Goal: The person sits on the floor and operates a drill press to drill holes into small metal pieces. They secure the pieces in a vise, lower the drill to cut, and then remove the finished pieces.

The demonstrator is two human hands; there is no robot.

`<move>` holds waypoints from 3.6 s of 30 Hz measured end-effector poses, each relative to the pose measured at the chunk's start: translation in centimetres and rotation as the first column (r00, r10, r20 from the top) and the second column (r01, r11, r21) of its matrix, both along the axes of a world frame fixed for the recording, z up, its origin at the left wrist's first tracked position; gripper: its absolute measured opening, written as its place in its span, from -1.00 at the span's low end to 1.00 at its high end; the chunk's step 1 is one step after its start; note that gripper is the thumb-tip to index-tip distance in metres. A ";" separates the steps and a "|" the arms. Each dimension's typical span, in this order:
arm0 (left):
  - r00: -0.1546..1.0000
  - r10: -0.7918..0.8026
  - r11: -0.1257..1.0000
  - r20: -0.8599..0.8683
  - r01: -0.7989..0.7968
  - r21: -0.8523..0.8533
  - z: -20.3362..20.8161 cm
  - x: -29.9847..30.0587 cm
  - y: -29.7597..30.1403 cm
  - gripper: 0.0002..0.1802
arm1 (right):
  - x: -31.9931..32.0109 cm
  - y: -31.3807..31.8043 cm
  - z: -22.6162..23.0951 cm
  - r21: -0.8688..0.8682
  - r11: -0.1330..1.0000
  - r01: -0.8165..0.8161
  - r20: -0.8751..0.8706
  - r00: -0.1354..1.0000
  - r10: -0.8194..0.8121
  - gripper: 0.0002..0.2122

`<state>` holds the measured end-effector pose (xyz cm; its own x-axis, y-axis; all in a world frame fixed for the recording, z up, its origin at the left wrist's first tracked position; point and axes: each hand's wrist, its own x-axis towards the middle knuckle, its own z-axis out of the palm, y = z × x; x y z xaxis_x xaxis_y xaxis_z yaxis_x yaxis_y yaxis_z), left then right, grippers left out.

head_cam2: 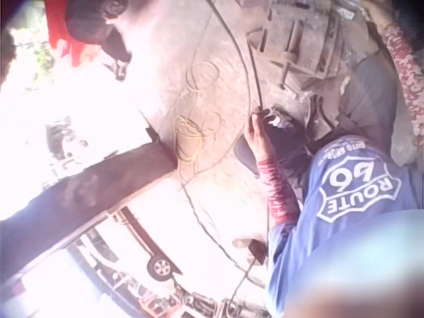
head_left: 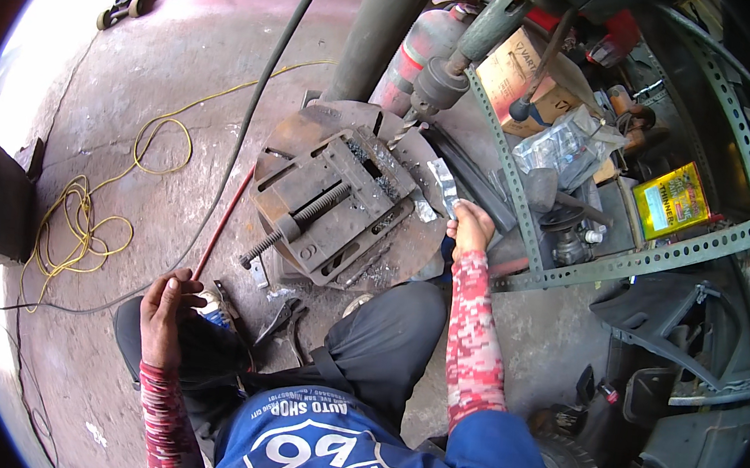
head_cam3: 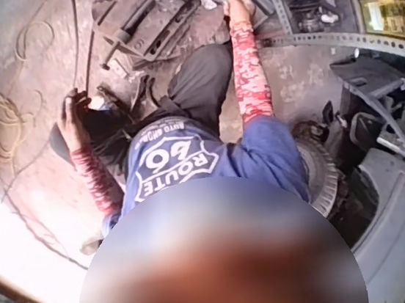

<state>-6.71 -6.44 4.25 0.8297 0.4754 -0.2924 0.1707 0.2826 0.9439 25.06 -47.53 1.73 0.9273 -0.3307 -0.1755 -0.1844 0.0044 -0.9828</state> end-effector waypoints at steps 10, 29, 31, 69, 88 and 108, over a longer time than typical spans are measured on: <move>0.973 -0.111 0.989 -0.201 0.088 -0.119 -2.7 3.9 -2.9 -0.49 | -6.7 5.6 2.8 0.089 0.981 -0.170 0.002 0.985 0.171 -0.82; 0.947 -0.297 0.459 0.119 0.251 -0.852 -1.7 5.6 -4.9 -0.50 | -4.8 7.1 0.1 0.114 0.989 -0.094 -0.038 0.994 0.099 -0.84; 0.960 -0.210 0.315 0.185 0.245 -0.917 -0.8 5.6 -4.7 -0.52 | -4.6 6.9 0.2 0.094 0.988 -0.124 -0.037 0.991 0.128 -0.84; 0.912 -0.395 0.792 -0.107 0.280 -0.542 -3.9 5.1 -7.2 -0.79 | -2.9 8.7 -1.7 0.165 0.976 -0.139 -0.059 0.987 0.151 -0.89; 0.957 -0.096 0.413 -0.274 0.289 0.863 -1.4 6.6 0.0 -0.73 | -2.8 8.7 -2.2 0.135 0.982 -0.130 -0.049 0.989 0.137 -0.89; 0.859 -0.406 0.854 -0.312 0.478 0.205 3.3 7.1 -2.0 -0.55 | -3.1 8.7 -1.2 0.119 0.977 -0.180 -0.097 0.977 0.191 -0.88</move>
<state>0.36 -8.42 7.57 0.8867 0.1640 -0.4323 0.4543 -0.1353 0.8805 21.97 -38.83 0.58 0.9444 -0.1282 -0.3029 -0.2966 0.0657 -0.9527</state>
